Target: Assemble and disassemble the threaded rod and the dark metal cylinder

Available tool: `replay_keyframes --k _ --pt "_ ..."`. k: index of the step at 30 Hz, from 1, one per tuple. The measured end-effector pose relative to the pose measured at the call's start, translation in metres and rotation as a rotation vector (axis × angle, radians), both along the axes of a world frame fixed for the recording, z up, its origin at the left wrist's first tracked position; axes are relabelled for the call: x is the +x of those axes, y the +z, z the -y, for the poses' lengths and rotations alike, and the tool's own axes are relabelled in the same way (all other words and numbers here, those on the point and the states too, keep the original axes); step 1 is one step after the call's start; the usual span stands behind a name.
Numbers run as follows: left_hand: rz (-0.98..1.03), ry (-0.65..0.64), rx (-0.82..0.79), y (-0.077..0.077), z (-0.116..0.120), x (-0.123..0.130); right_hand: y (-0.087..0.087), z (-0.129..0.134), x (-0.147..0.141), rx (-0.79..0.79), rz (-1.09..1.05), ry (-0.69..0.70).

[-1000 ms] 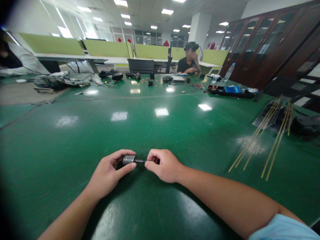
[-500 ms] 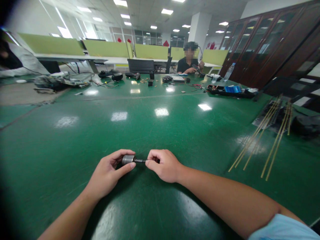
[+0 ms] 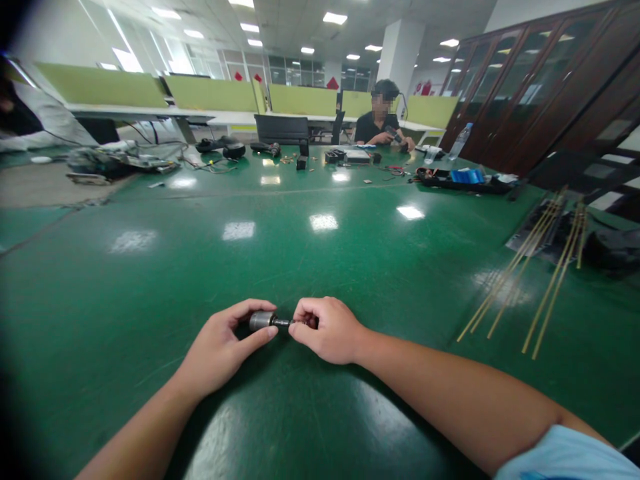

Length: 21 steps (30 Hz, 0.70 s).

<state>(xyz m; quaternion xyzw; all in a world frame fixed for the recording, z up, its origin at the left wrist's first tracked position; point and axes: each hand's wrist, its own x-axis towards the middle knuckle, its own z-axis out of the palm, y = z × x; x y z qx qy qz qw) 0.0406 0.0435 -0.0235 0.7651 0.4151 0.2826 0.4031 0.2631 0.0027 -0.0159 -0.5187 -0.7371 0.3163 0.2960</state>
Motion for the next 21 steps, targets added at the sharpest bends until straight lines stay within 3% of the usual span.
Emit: replay_keyframes --k 8,21 --pt "-0.044 -0.006 0.076 0.0024 0.0018 0.0025 -0.0008 0.0004 -0.0013 0.017 0.034 0.002" --pt "-0.002 0.043 0.016 -0.0002 -0.0003 0.0005 -0.0017 -0.0021 0.0021 -0.048 -0.069 -0.005"
